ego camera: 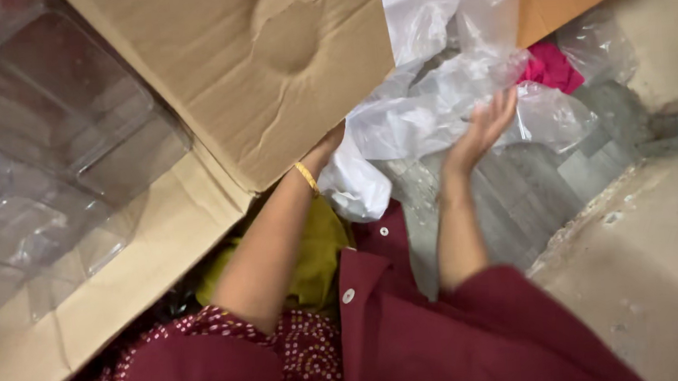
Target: The person sits on the floor and packs clear plastic containers into white plastic bags one at a time, opening each bag, inserting a container, and gathering the bag closed. They set filled bags aside and reach for the next container from the stack in front of them.
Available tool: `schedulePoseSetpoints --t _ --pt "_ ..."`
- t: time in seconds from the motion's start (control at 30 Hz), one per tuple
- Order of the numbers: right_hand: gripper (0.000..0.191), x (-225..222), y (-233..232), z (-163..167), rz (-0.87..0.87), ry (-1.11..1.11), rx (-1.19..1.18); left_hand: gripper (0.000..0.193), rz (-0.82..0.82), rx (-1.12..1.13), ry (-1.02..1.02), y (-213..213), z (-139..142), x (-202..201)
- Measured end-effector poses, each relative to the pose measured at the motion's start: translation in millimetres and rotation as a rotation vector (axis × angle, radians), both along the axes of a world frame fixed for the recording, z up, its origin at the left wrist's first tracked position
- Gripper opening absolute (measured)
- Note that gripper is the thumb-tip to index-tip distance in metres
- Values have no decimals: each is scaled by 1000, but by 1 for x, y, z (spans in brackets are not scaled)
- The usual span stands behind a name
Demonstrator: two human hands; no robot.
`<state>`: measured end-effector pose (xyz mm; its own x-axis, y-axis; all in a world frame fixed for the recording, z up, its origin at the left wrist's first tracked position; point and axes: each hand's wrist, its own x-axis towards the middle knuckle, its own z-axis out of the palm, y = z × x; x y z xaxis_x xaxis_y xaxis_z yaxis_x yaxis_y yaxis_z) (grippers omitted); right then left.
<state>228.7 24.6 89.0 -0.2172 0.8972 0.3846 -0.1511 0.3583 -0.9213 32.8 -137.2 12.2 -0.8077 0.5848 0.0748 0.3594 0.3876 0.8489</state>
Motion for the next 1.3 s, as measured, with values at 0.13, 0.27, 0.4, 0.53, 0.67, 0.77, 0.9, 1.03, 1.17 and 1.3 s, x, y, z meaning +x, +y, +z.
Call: schedulePoseSetpoints --t 0.13,0.27,0.4,0.53,0.67,0.77,0.9,1.03,1.17,1.3 --pt "89 57 -112 -38 96 -149 104 53 -118 -28 -124 -39 35 50" --pt "97 70 -151 -40 37 -395 126 41 -359 -138 -253 -109 114 80" --pt "89 77 -143 -48 101 -684 226 35 -592 -26 -281 -200 210 77" --pt "77 62 -105 -72 -111 -811 414 41 -432 -213 -429 -320 292 54" --pt "72 49 -78 -61 -180 -789 427 44 -225 -237 -280 -457 341 38" --pt "69 52 -103 -29 -317 -737 463 38 5 -298 -381 -538 329 50" --pt "68 38 -205 49 -190 -540 600 41 22 -219 -407 -597 259 51" --pt "48 -7 -309 132 169 -323 617 46 331 319 -597 -619 185 46" --pt "21 -57 -418 174 765 -5 417 47 372 445 -506 -654 157 44" --pt "22 -103 -537 168 1368 -194 210 50 435 508 -451 -679 153 49"
